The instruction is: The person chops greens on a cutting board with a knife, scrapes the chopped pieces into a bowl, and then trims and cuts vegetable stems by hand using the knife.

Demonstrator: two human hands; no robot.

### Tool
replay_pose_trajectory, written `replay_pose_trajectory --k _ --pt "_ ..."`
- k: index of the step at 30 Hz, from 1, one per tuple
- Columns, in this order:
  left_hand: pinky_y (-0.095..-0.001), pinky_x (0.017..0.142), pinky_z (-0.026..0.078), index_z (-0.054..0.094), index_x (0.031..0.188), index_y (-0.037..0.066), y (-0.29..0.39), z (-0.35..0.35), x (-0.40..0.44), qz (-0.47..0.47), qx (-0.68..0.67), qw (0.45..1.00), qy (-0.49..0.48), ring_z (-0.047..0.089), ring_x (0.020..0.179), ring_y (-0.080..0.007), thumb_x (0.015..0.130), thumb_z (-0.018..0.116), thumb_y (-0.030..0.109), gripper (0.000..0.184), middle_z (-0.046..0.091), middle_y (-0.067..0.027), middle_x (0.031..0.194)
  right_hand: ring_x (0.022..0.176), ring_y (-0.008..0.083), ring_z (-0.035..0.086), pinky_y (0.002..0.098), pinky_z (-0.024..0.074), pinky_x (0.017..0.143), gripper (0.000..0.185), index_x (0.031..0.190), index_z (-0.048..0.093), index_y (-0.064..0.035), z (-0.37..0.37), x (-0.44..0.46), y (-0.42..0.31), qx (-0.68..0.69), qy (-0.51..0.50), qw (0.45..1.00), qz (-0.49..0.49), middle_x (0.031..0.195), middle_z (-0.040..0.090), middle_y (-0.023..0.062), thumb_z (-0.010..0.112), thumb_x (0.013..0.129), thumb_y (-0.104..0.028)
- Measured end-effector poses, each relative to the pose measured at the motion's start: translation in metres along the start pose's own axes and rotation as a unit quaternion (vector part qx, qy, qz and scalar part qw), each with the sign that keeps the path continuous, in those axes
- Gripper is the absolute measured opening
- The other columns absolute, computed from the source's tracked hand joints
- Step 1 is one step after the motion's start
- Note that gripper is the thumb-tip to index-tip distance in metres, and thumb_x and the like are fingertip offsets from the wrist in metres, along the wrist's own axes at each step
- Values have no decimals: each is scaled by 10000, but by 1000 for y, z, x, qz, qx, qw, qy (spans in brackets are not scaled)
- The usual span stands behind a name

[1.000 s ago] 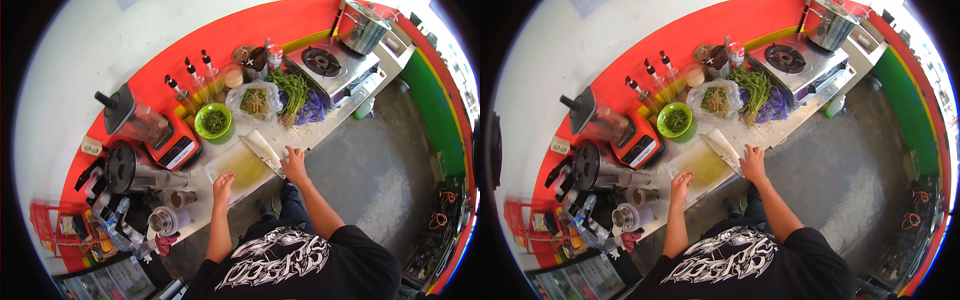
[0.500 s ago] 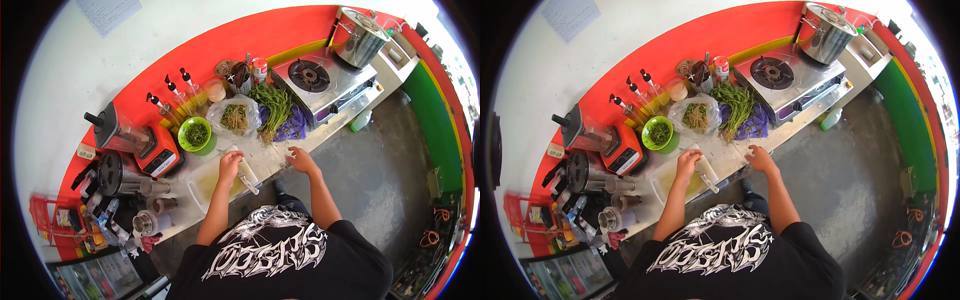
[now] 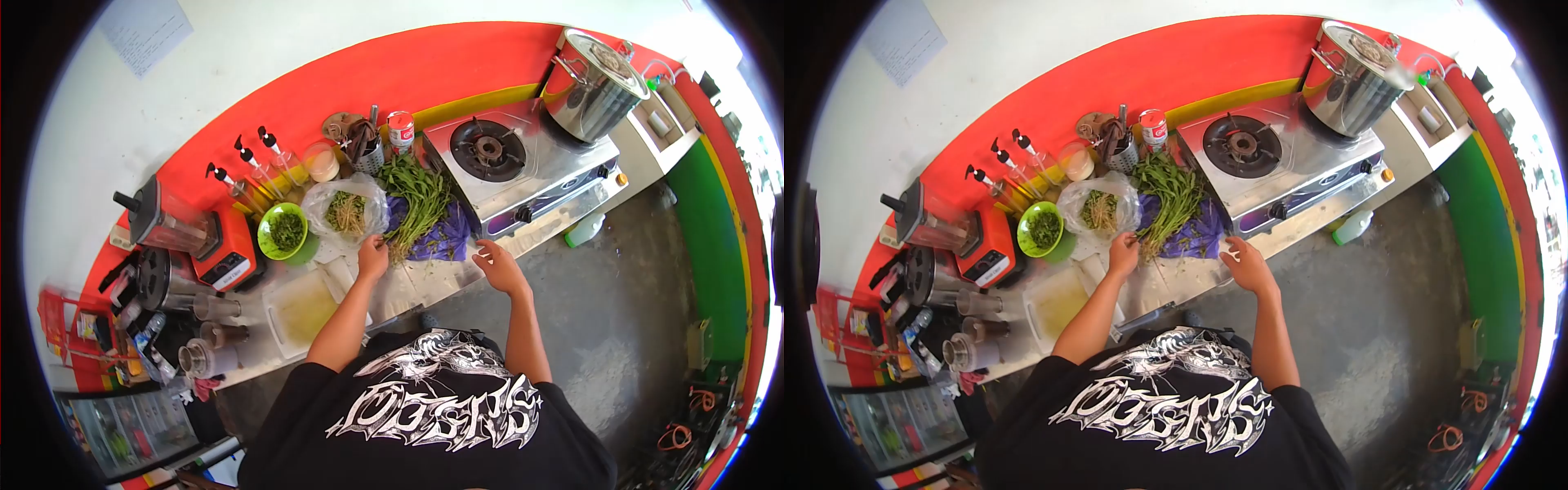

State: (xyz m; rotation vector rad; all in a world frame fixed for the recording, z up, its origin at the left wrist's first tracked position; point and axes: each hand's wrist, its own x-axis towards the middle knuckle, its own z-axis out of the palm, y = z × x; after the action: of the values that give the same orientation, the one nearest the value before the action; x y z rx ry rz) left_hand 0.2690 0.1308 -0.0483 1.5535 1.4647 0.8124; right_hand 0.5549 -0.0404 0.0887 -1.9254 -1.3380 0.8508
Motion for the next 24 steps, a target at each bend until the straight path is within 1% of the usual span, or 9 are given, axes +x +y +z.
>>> replay_pose_trajectory --k 2,7,9,11,14,15,18,19,24 --pt "-378 802 541 646 1200 9 15 -1 -3 -41 47 998 7 712 887 -273 881 667 125 340 752 -135 981 978 296 682 393 534 861 433 1319 593 -24 -9 -1 7 12 -5 1000 0 1090 697 168 675 944 -224" --pt "-343 768 535 689 1141 10 28 -4 -4 -75 2 997 -16 710 859 -229 909 649 117 259 752 -129 946 943 287 691 385 542 819 407 1313 597 -26 -26 -10 15 46 2 999 9 1041 711 154 664 954 -205" --pt "-333 767 532 705 1109 3 31 -8 -5 39 0 998 40 703 849 -204 927 620 89 219 749 -133 940 972 245 671 366 525 853 391 1319 600 -33 -28 -14 19 67 14 997 23 1033 700 116 651 968 -196" --pt "-311 745 513 705 1093 -3 56 -19 -13 51 -38 997 44 658 799 -173 941 598 65 198 723 -111 893 964 228 665 357 523 851 381 1315 606 -35 -30 -16 20 70 22 997 22 1018 700 104 651 969 -189" --pt "-256 678 431 706 1072 0 102 -36 -23 112 -54 990 60 515 720 -92 969 591 58 165 596 -8 791 949 192 655 340 523 842 364 1300 616 -29 -27 -19 26 120 56 991 3 1011 701 89 653 968 -175" --pt "-256 678 431 706 1072 0 117 -41 -23 115 -52 990 56 515 720 -92 969 591 58 165 596 -8 791 932 174 650 329 523 831 356 1291 620 -26 -28 -19 26 139 70 988 7 1010 699 82 657 965 -166" --pt "-284 704 484 691 1042 -9 153 -49 -15 239 -15 965 110 584 742 -141 948 601 20 133 654 -69 893 883 158 640 309 524 773 327 1269 630 -27 -26 -21 23 166 104 981 4 1005 698 84 654 960 -128" --pt "-284 704 484 691 1042 -9 169 -51 -14 242 -16 964 106 584 742 -141 948 601 20 133 654 -69 893 851 160 636 300 524 726 308 1256 634 -32 -26 -21 21 171 118 978 -7 1001 697 92 647 956 -100" --pt "-287 748 529 684 1071 -15 238 -54 -17 297 -55 950 80 659 798 -140 933 639 26 151 703 -80 943 840 146 631 294 513 706 341 1292 612 -38 -42 -14 -16 176 114 976 -60 986 695 90 646 954 -70"
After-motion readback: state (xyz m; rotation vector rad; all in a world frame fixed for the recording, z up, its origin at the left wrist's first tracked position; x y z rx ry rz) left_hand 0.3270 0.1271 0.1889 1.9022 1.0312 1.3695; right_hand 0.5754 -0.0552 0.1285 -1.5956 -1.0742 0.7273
